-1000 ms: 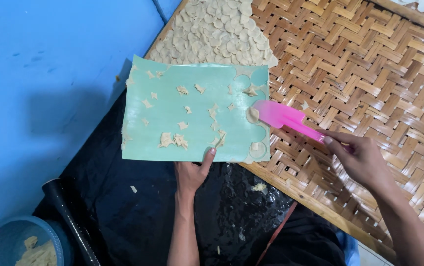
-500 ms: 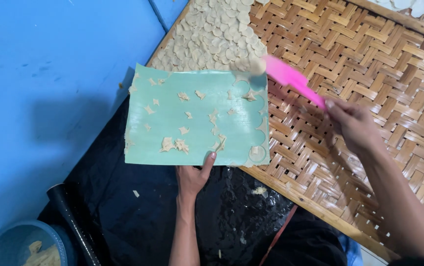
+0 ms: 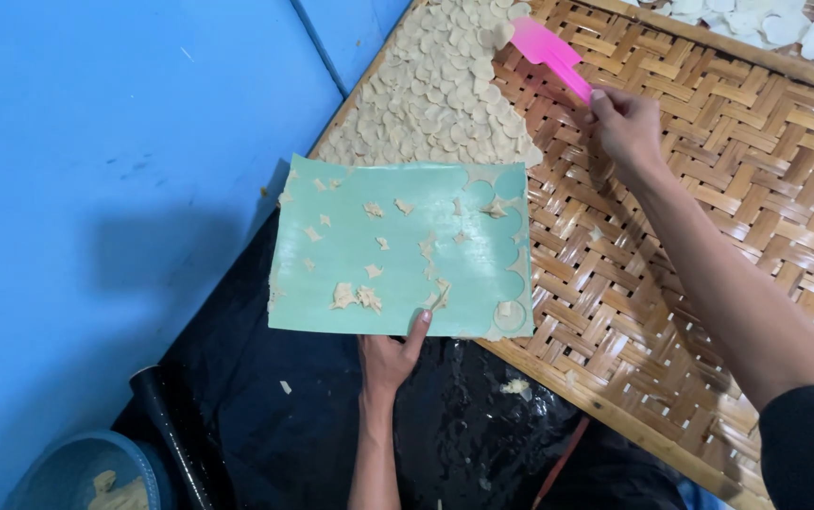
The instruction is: The recorder is using a rolling pin and a spatula to roll out and flatten dough on a sheet.
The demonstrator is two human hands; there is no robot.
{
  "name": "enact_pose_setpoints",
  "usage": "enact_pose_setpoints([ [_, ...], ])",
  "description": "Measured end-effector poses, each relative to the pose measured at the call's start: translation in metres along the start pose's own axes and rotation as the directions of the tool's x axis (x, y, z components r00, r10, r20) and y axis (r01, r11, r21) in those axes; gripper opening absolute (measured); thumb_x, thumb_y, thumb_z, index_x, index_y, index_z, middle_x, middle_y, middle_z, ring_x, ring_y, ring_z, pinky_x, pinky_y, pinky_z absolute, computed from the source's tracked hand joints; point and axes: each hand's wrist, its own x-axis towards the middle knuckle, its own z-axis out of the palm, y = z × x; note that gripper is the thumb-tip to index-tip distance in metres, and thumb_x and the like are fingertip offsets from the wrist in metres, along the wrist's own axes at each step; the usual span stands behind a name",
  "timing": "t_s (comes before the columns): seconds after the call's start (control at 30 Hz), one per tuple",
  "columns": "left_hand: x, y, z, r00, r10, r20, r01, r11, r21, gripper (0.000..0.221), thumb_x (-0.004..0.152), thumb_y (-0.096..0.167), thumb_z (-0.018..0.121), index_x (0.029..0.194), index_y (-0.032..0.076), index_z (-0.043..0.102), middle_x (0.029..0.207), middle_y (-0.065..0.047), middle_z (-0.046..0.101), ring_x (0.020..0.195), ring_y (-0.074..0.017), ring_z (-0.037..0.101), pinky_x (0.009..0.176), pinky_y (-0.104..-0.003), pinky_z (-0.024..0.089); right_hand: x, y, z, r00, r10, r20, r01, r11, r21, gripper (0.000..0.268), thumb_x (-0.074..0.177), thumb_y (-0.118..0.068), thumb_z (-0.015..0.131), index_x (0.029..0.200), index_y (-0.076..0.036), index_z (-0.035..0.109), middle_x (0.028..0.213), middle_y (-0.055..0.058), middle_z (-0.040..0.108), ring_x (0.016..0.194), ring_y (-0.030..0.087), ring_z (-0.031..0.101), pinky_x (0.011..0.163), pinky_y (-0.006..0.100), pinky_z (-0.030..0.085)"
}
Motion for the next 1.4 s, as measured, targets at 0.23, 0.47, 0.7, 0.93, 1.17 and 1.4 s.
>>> enact_pose_setpoints([
  [0.23,0.0,-0.001,0.0,0.999,-0.03,0.013,0.031,0.999,-0.039,0.04,0.089,0.027,0.078,0.112,-0.005,0.072,0.106,-0.02,0.074,0.098,-0.0343,0.072,0.087,-0.045,0.055,-0.007,-0.024,0.016,0.997,-0.059,-0.045,0.047,0.969,-0.242,0.029,0.107,-0.019,0.063,0.128,-0.004,0.074,0.081,0.008,0.071,0.064,0.012,0.06,0.059,0.032,0.049],
  [0.47,0.001,0.0,-0.001,1.0,-0.025,0.015,0.026,0.998,-0.051,0.039,0.089,0.028,0.078,0.111,-0.004,0.073,0.104,-0.019,0.076,0.096,-0.0323,0.074,0.086,-0.044,0.056,-0.03,-0.039,0.017,0.873,-0.467,0.142,0.4,0.515,-0.758,0.039,0.105,-0.009,0.062,0.144,-0.01,0.065,0.1,0.019,0.066,0.069,0.026,0.063,0.057,0.043,0.053],
  [0.7,0.0,-0.004,0.0,1.0,0.009,0.016,-0.009,1.0,-0.015,0.038,0.09,0.028,0.078,0.111,-0.003,0.074,0.103,-0.018,0.076,0.094,-0.032,0.074,0.084,-0.043,0.057,-0.072,-0.062,0.008,0.888,-0.427,0.172,0.393,0.508,-0.766,0.053,0.106,0.002,0.054,0.158,-0.008,0.049,0.109,0.021,0.055,0.075,0.032,0.061,0.056,0.045,0.051],
  [0.93,-0.001,-0.009,-0.001,0.998,-0.038,0.041,0.038,0.999,-0.012,0.037,0.091,0.029,0.077,0.11,-0.002,0.075,0.102,-0.017,0.077,0.094,-0.0312,0.075,0.084,-0.042,0.057,-0.209,-0.11,-0.049,0.926,-0.307,0.222,0.378,0.717,-0.586,0.033,0.108,-0.014,0.061,0.14,-0.007,0.069,0.089,0.017,0.066,0.068,0.027,0.061,0.061,0.043,0.05],
  [1.17,-0.001,-0.012,0.001,0.999,0.035,0.032,-0.034,0.999,-0.021,0.039,0.092,0.027,0.077,0.114,-0.005,0.071,0.105,-0.019,0.075,0.097,-0.0325,0.074,0.085,-0.043,0.057,-0.281,-0.12,-0.122,0.931,0.011,0.366,0.272,0.647,-0.712,0.032,0.093,-0.03,0.07,0.123,-0.019,0.074,0.081,0.004,0.072,0.054,0.017,0.066,0.053,0.036,0.056],
  [1.4,-0.005,-0.015,0.002,1.0,0.002,0.031,-0.003,1.0,0.013,0.037,0.091,0.027,0.079,0.111,-0.004,0.073,0.103,-0.02,0.076,0.096,-0.0333,0.074,0.086,-0.044,0.057,-0.301,-0.131,-0.135,0.934,0.142,0.327,0.229,0.466,-0.855,0.035,0.094,-0.033,0.072,0.127,-0.022,0.075,0.081,0.004,0.07,0.06,0.022,0.067,0.059,0.037,0.057],
])
